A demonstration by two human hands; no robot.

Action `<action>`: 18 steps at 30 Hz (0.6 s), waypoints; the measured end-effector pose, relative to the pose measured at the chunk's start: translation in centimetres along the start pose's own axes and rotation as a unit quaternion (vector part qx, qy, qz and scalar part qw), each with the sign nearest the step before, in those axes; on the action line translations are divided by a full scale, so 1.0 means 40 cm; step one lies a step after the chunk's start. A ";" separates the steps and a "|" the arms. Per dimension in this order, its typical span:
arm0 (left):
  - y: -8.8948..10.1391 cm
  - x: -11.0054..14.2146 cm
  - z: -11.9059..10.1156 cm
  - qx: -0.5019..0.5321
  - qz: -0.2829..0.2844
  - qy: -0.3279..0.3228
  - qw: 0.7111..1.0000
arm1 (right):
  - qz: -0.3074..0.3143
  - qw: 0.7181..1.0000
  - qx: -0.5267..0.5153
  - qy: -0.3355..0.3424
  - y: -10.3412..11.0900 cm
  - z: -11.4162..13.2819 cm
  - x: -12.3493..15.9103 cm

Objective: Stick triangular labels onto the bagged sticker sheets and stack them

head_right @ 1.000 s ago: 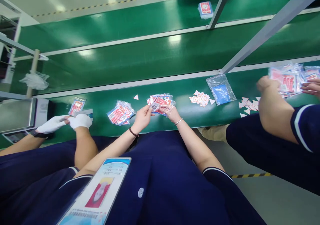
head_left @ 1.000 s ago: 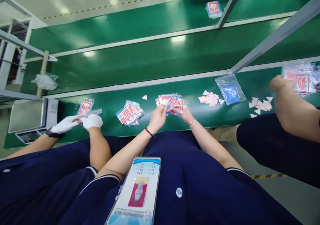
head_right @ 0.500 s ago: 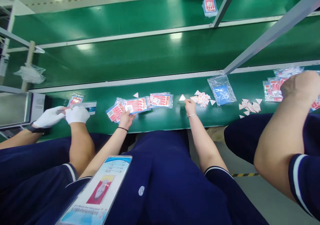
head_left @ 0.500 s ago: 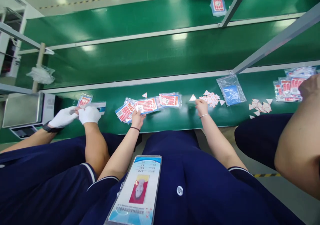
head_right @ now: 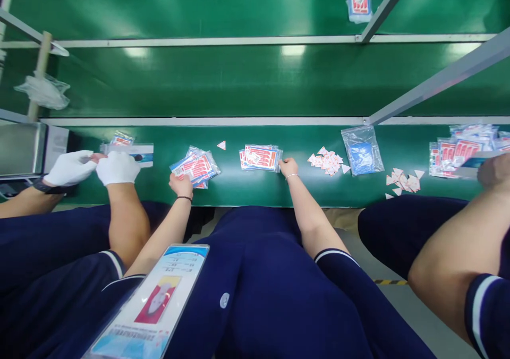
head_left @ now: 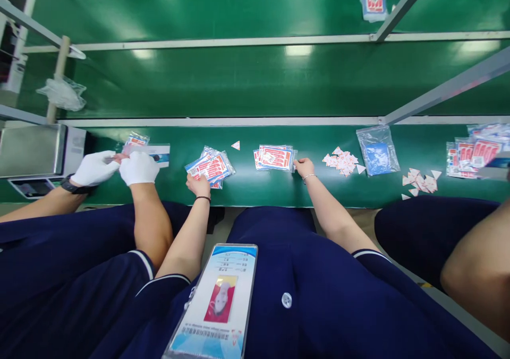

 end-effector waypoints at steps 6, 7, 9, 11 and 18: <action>-0.109 0.108 -0.060 -0.066 0.100 -0.115 0.986 | 0.075 0.995 -0.068 -0.008 -0.021 0.029 0.048; -0.147 0.142 -0.066 -0.066 0.144 -0.126 0.979 | 0.097 0.992 -0.086 -0.004 -0.016 0.038 0.066; -0.227 0.219 -0.078 -0.056 0.240 -0.139 0.959 | 0.142 0.983 -0.120 0.007 -0.014 0.059 0.111; -0.299 0.295 -0.091 -0.037 0.320 -0.142 0.936 | 0.177 0.973 -0.145 0.023 -0.021 0.079 0.163; -0.351 0.357 -0.136 -0.013 0.402 -0.144 0.904 | 0.294 0.934 -0.171 0.111 -0.061 0.141 0.290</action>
Point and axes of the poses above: each hand's wrist, its own x-axis away from the middle knuckle, its own y-axis out of the back of the hand, z = x × y, the point moved 3 cm from there along -x, towards the middle knuckle, and after that the axes turned 8 degrees about -x, right-handed, at the moved point
